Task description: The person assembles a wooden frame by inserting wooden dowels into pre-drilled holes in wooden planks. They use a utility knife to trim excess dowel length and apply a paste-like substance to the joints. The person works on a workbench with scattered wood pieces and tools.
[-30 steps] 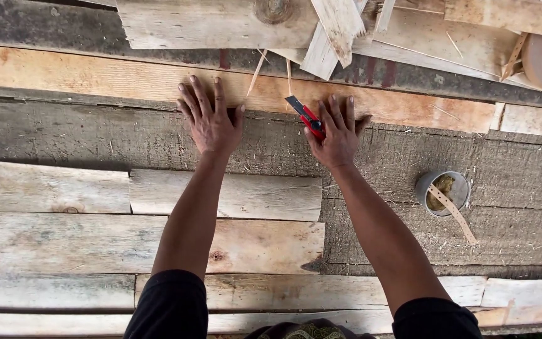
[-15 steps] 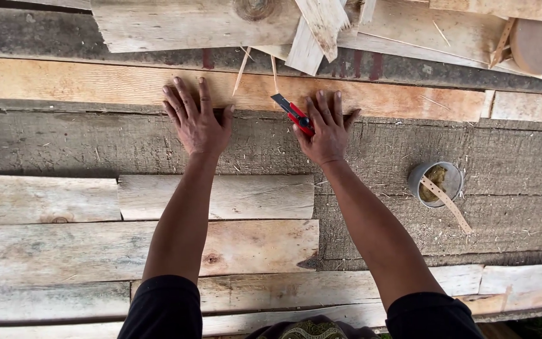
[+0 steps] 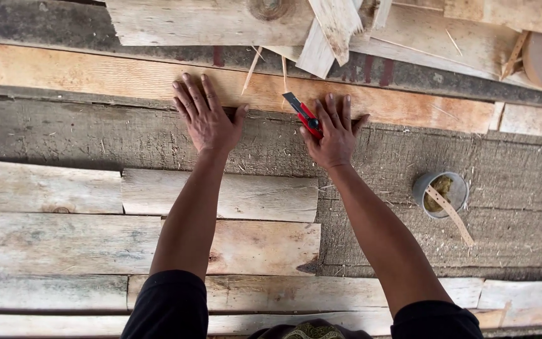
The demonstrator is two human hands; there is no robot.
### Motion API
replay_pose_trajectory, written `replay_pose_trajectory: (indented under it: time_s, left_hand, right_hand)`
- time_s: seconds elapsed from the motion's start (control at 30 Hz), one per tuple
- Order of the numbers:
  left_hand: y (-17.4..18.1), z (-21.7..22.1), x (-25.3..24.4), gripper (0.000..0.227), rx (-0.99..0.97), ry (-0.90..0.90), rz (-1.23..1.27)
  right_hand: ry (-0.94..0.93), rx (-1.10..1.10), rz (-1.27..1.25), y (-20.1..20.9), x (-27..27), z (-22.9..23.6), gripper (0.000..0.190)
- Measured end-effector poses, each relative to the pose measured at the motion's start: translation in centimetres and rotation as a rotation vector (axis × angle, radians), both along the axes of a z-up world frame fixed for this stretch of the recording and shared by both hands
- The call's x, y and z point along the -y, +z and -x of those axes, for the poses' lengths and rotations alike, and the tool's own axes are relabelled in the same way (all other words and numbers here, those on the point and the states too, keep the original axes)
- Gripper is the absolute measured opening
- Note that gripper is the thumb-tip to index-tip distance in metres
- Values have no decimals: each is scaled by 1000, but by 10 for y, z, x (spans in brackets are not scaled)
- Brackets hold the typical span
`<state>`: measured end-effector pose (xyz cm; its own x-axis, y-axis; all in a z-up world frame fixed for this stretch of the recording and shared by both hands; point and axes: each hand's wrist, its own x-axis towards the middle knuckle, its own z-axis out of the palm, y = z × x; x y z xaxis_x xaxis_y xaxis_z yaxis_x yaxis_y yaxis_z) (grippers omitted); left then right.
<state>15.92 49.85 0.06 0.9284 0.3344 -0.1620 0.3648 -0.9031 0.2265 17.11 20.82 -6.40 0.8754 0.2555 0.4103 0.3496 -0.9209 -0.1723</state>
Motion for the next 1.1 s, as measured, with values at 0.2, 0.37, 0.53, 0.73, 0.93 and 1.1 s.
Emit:
replay_pose_trajectory:
  time_s: [0.2,0.37,0.53,0.73,0.93,1.1]
  left_hand:
    - [6,0,-1,110,-14,-2,16]
    - [-9,-2,-3,114,45,-3,-8]
    - [-11,0,-2,115,59,9,-18]
    - [-14,1,-4,110,160,-15,-24]
    - [-18,3,-4,108,278,-2,9]
    - [-14,1,-5,109,187,9,14]
  right_hand:
    - [5,170,-191,-24,4,-40,59]
    - [-67,193,-144,8,-19,-73,42]
    - [-24,165,-101,16,-37,-95,43]
    - [137,-23,-166,28,-67,-124,59]
    - [216,150,-290,41,-86,-104,34]
    - [443,61,-207,49,-99,-98,34]
